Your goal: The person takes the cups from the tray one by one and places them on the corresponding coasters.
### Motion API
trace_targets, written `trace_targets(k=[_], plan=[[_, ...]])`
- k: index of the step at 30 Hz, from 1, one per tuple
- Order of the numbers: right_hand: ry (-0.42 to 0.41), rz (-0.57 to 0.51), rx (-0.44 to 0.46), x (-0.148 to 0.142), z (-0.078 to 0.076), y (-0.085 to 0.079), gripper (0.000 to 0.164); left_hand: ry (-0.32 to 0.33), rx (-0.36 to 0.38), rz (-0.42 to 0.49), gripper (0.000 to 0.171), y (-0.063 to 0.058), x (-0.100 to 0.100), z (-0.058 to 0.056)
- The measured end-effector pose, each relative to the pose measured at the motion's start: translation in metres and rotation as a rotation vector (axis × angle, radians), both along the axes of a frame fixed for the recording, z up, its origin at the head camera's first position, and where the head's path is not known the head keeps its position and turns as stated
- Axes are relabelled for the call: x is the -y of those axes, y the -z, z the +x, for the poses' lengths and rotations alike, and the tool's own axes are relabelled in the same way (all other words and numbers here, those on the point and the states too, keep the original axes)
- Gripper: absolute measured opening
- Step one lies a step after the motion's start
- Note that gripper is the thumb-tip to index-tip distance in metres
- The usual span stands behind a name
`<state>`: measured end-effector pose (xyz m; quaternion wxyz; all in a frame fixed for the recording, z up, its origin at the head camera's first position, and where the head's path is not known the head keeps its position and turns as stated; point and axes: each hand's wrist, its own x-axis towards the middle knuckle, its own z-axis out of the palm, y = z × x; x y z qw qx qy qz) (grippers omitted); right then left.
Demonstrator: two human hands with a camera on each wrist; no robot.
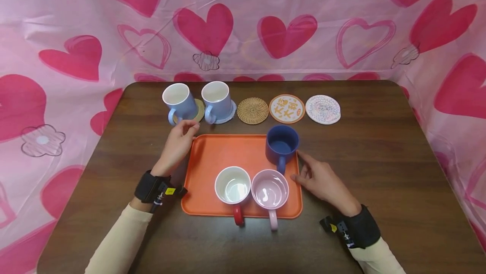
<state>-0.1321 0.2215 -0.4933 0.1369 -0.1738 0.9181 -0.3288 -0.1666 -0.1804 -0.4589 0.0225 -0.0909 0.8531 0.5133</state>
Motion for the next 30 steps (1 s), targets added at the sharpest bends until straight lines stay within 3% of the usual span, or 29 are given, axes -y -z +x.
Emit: trace_targets(k=[5, 12, 20, 30], plan=[[-0.002, 0.001, -0.009, 0.000, -0.001, 0.000, 0.068, 0.066, 0.017, -0.113, 0.037, 0.002, 0.011, 0.005], [0.004, -0.001, 0.016, -0.001, -0.001, -0.003, 0.069, 0.142, -0.013, -0.262, 0.042, 0.011, 0.019, 0.003], [-0.003, 0.010, -0.003, -0.001, -0.002, -0.005, 0.067, 0.190, -0.002, -0.343, 0.040, 0.012, 0.022, 0.002], [-0.005, -0.004, 0.006, -0.002, -0.002, -0.003, 0.068, 0.307, -0.095, -0.509, 0.033, 0.019, 0.020, -0.009]])
